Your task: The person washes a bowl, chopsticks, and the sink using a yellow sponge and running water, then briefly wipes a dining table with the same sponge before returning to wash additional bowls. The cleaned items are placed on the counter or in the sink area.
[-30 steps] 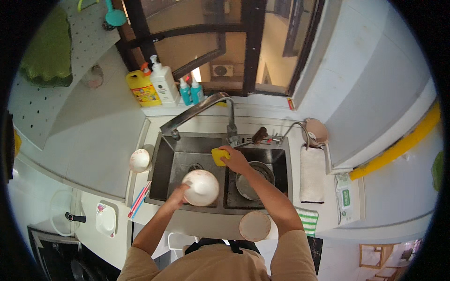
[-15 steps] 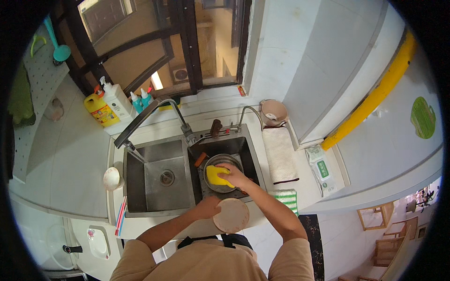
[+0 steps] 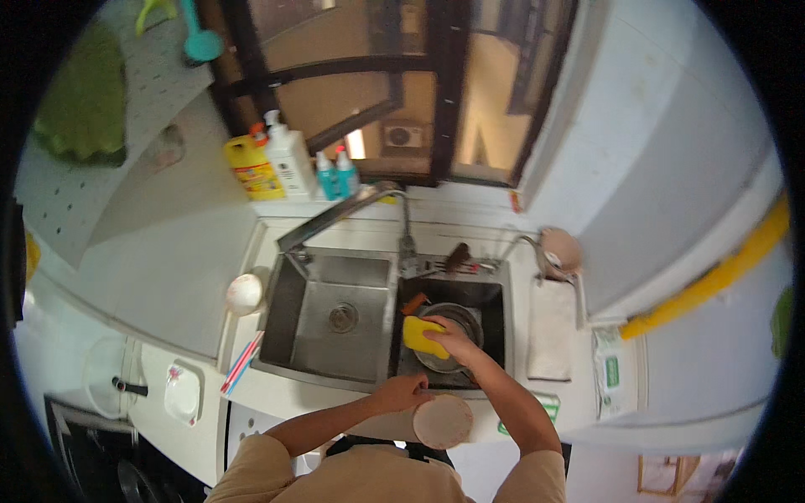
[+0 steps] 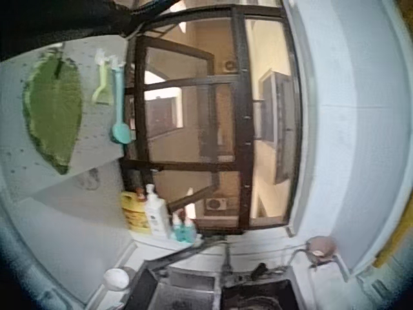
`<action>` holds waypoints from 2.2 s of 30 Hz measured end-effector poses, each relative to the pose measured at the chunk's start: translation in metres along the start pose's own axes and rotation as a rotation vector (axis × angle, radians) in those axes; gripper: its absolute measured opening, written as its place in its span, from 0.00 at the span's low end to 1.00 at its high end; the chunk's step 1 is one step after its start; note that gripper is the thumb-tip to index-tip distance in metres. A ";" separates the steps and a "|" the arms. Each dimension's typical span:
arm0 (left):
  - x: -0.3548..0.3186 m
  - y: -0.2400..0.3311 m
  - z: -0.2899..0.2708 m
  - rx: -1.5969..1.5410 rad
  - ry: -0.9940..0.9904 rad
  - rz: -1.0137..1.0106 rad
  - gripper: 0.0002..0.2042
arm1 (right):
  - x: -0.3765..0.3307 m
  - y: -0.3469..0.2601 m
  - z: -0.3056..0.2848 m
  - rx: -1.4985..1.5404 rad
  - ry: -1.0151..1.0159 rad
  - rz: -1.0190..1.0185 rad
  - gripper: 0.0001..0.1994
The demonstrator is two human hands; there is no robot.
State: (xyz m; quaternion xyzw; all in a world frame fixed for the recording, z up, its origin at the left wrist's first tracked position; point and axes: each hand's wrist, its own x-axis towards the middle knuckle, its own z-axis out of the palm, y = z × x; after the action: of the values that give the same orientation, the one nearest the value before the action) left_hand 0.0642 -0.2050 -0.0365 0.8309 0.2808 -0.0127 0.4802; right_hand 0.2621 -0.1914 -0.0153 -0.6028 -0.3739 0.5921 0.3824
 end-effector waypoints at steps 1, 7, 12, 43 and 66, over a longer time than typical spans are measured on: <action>-0.004 -0.007 -0.012 -0.097 0.029 -0.052 0.17 | 0.005 -0.010 0.009 0.017 -0.016 0.029 0.21; -0.066 -0.178 -0.150 -1.184 0.684 -0.558 0.31 | 0.060 -0.026 0.063 0.102 -0.140 0.126 0.23; -0.095 -0.275 -0.220 -1.691 1.258 -0.488 0.27 | 0.094 -0.036 0.114 0.187 -0.161 0.231 0.24; -0.024 -0.133 -0.189 -1.133 0.741 -0.314 0.29 | 0.116 -0.069 0.095 0.212 0.131 -0.363 0.20; -0.003 -0.124 -0.192 -0.820 0.662 -0.471 0.34 | 0.121 -0.064 0.170 -0.759 -0.283 -0.675 0.23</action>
State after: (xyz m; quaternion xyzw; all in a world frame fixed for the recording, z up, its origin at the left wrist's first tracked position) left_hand -0.0453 -0.0046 -0.0300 0.4518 0.5754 0.2513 0.6337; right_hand 0.0945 -0.0519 -0.0100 -0.4589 -0.7835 0.3344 0.2525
